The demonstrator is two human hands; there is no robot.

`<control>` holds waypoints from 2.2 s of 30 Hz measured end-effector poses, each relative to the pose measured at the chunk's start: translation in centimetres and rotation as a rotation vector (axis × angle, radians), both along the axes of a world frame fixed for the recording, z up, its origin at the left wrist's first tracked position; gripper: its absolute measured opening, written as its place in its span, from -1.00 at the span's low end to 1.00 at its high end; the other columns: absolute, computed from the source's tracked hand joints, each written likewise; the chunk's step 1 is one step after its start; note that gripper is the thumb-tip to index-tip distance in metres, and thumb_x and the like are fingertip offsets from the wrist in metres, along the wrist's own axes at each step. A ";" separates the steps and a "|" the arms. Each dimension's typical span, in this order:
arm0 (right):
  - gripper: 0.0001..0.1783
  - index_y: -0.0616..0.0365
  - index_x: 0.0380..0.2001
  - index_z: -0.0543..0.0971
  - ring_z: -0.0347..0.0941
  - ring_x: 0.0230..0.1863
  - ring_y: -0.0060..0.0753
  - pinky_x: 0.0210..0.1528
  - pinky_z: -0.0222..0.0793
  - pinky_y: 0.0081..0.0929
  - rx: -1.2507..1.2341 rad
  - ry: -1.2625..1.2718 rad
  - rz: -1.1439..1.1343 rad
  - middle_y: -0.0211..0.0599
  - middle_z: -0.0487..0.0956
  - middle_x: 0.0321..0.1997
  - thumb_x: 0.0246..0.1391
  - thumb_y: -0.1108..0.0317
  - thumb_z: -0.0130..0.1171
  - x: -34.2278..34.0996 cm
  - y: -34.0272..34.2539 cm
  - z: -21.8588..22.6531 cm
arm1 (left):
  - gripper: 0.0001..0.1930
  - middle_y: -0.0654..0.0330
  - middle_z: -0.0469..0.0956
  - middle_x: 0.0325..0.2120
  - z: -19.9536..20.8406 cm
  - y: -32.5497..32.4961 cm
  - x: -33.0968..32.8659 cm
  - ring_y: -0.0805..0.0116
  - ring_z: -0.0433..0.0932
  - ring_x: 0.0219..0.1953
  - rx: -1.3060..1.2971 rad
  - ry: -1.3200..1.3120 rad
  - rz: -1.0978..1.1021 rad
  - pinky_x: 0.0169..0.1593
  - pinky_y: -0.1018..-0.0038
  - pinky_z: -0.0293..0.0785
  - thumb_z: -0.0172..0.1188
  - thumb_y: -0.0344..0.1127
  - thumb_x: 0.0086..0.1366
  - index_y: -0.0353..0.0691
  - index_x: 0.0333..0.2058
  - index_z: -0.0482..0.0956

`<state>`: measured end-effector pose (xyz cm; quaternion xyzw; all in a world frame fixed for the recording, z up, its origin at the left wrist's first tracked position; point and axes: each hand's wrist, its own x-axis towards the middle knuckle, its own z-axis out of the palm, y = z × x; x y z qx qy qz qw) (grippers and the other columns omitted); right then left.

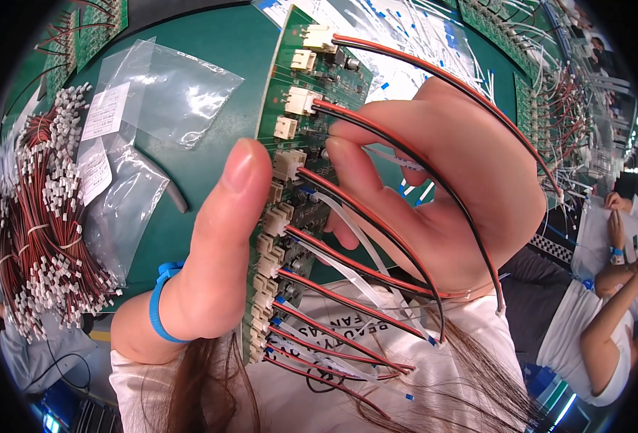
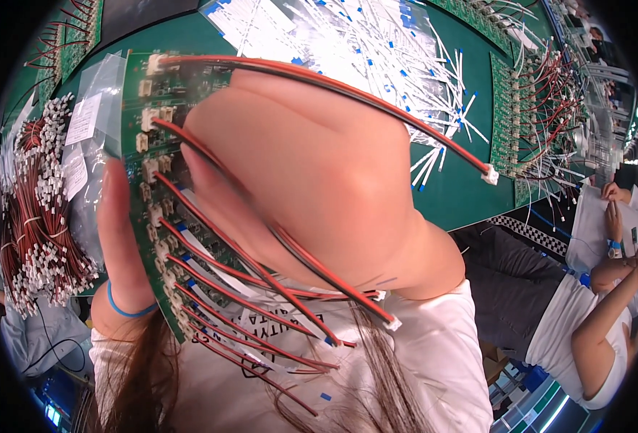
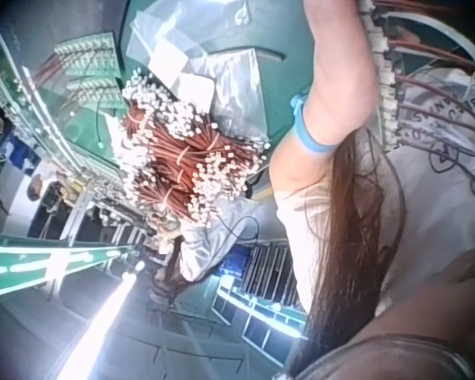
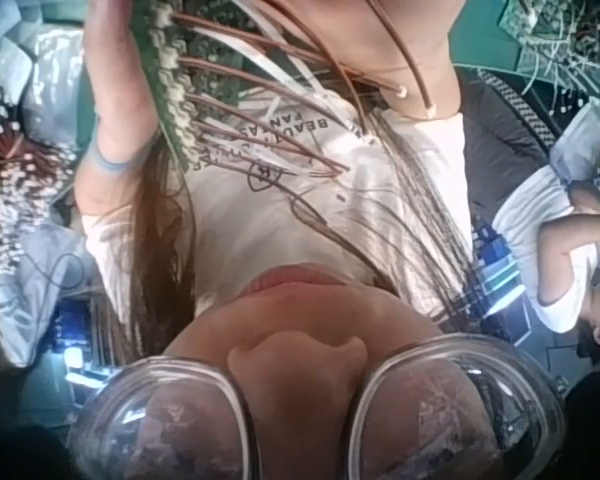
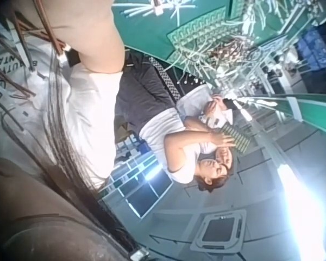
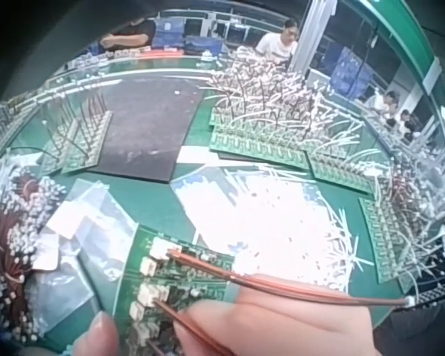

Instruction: The person assembles circuit boards by picking up ribbon cables and wire harnesses and plugging them into board connectors by hand.

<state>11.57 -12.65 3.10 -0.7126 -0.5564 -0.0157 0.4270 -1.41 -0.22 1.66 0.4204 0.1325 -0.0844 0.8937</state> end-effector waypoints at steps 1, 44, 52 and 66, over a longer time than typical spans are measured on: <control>-0.74 0.11 -0.42 0.57 0.24 -0.63 -0.53 -0.58 0.12 -0.60 0.000 0.001 0.002 -0.44 0.43 -0.59 -0.31 0.54 0.33 0.0 0.0 0.1 | -0.31 0.13 0.35 0.01 0.1 -0.1 -0.1 0.31 0.36 0.02 0.005 0.012 0.009 0.12 0.40 0.22 -0.37 0.23 0.31 -0.27 0.11 0.23; -0.84 0.23 -0.55 0.53 0.25 -0.70 -0.44 -0.63 0.13 -0.58 0.086 0.046 -0.005 -0.34 0.35 -0.72 -0.30 0.63 0.28 -0.3 1.2 -1.6 | -0.30 0.20 0.35 -0.06 0.8 -1.4 1.1 0.50 0.32 -0.06 0.095 0.089 0.132 0.00 0.58 0.27 -0.55 0.17 0.37 -0.38 0.12 0.17; -0.85 0.22 -0.54 0.53 0.30 -0.68 -0.41 -0.61 0.20 -0.58 0.090 0.058 0.016 -0.32 0.39 -0.70 -0.28 0.61 0.28 -0.3 1.4 -1.8 | -0.30 0.16 0.29 0.04 0.1 -0.6 0.8 0.45 0.27 0.05 0.147 0.027 0.027 0.10 0.54 0.20 -0.56 0.14 0.38 -0.41 0.15 0.11; -0.68 0.21 -0.32 0.61 0.52 -0.22 -0.23 -0.17 0.40 -0.46 -0.328 0.025 -0.203 -0.16 0.60 -0.25 -0.21 0.31 0.34 7.5 -2.3 -0.4 | -0.45 -0.03 0.50 -0.24 0.4 2.4 2.4 0.07 0.54 -0.25 -0.101 0.069 0.620 -0.21 0.20 0.53 -0.27 0.13 0.31 -0.27 -0.06 0.36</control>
